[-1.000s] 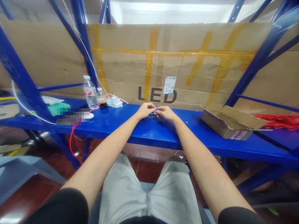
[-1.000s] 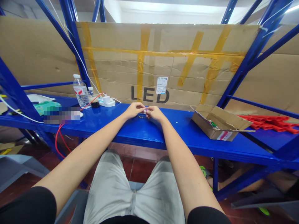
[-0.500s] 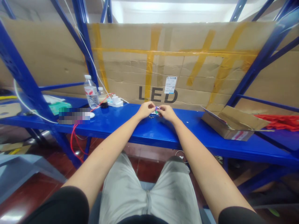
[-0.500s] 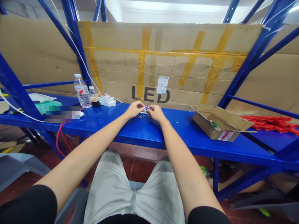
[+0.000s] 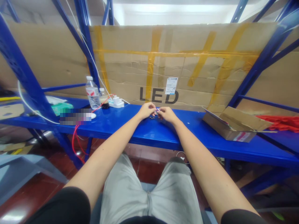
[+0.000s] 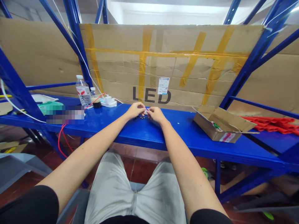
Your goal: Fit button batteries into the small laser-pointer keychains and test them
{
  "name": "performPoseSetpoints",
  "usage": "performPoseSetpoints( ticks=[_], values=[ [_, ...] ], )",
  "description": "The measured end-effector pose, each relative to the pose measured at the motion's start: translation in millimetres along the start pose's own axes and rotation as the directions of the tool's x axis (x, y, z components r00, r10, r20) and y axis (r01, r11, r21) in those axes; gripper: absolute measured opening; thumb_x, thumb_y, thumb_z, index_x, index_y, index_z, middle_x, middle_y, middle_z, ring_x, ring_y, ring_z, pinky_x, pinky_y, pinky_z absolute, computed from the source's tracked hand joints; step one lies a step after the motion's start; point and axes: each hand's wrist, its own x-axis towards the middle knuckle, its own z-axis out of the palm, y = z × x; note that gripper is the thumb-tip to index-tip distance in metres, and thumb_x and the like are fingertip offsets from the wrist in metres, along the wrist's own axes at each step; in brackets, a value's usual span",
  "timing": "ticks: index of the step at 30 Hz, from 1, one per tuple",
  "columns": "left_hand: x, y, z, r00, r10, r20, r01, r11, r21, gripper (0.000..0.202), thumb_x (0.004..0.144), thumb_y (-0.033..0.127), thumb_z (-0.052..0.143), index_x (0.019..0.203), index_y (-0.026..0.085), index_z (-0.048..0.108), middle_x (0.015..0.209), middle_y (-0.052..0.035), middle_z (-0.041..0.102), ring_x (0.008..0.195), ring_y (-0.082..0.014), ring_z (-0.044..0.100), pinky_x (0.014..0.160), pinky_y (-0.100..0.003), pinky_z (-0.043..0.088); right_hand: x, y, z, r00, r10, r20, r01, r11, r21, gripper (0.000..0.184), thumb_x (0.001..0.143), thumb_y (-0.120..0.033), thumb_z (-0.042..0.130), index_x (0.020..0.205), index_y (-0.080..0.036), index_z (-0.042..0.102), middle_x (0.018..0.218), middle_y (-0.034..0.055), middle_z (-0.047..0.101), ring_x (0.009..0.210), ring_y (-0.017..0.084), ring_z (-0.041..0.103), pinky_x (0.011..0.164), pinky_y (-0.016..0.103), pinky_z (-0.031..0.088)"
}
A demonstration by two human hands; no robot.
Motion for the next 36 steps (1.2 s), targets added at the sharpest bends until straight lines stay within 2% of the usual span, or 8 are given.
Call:
performPoseSetpoints(
  ticks=[5, 11, 20, 25, 29, 36],
  values=[
    [-0.2, 2.0, -0.2, 1.000, 0.002, 0.001, -0.001, 0.997, -0.074, 0.007, 0.077, 0.011, 0.068, 0.078, 0.013, 0.061, 0.067, -0.0021, 0.068, 0.066, -0.0163, 0.068, 0.073, -0.035, 0.057, -0.9, -1.5, -1.4, 1.000, -0.022, -0.021, 0.021, 0.998, -0.056, 0.021, 0.092, -0.026, 0.055, 0.079, -0.014, 0.066, 0.055, -0.0009, 0.059, 0.048, 0.011, 0.054, 0.051, 0.021, 0.044],
    [2.1, 1.4, -5.3, 0.993, 0.071, -0.091, -0.068, 0.997, 0.039, 0.013, 0.069, 0.015, 0.075, 0.081, 0.012, 0.071, 0.082, -0.0050, 0.073, 0.079, -0.0168, 0.067, 0.083, -0.033, 0.052, -0.9, -1.7, -4.3, 0.998, -0.034, -0.059, 0.029, 0.995, -0.096, 0.018, 0.088, -0.023, 0.054, 0.078, -0.015, 0.067, 0.055, -0.0022, 0.058, 0.046, 0.010, 0.051, 0.051, 0.021, 0.040],
    [3.4, -1.5, -5.3, 0.993, -0.035, -0.110, 0.027, 0.996, -0.081, 0.018, 0.069, 0.013, 0.076, 0.087, 0.012, 0.076, 0.083, -0.0070, 0.075, 0.079, -0.0171, 0.067, 0.084, -0.033, 0.051, -1.0, -1.3, -6.6, 0.992, -0.120, -0.042, 0.110, 0.974, -0.198, 0.022, 0.085, -0.026, 0.056, 0.078, -0.013, 0.072, 0.060, 0.0002, 0.063, 0.059, 0.014, 0.055, 0.063, 0.024, 0.041],
    [4.2, -3.1, -7.0, 0.992, -0.044, -0.119, 0.032, 0.995, -0.096, 0.021, 0.067, 0.015, 0.080, 0.087, 0.011, 0.077, 0.081, -0.0084, 0.075, 0.075, -0.0174, 0.067, 0.082, -0.034, 0.052, -1.8, -6.2, -4.1, 0.978, -0.207, -0.002, 0.187, 0.886, -0.425, 0.023, 0.091, -0.021, 0.054, 0.091, -0.013, 0.075, 0.086, 0.0080, 0.075, 0.076, 0.018, 0.062, 0.072, 0.026, 0.041],
    [4.9, -2.6, -8.4, 0.993, -0.063, -0.100, 0.047, 0.987, -0.155, 0.025, 0.066, 0.020, 0.084, 0.088, 0.010, 0.077, 0.077, -0.0079, 0.074, 0.072, -0.0173, 0.067, 0.080, -0.035, 0.053, -4.2, -13.0, 0.3, 0.970, -0.238, 0.040, 0.228, 0.851, -0.472, 0.026, 0.097, -0.026, 0.051, 0.098, -0.013, 0.074, 0.099, 0.0124, 0.075, 0.085, 0.020, 0.065, 0.075, 0.025, 0.041],
    [4.5, -0.8, -8.0, 0.991, -0.081, -0.111, 0.058, 0.979, -0.196, 0.029, 0.062, 0.024, 0.087, 0.086, 0.010, 0.077, 0.075, -0.0074, 0.074, 0.068, -0.0158, 0.066, 0.076, -0.033, 0.053, -5.5, -13.3, 0.6, 0.962, -0.271, 0.023, 0.242, 0.813, -0.529, 0.027, 0.098, -0.021, 0.047, 0.093, -0.012, 0.071, 0.097, 0.0136, 0.075, 0.084, 0.020, 0.064, 0.074, 0.025, 0.039]
  ],
)
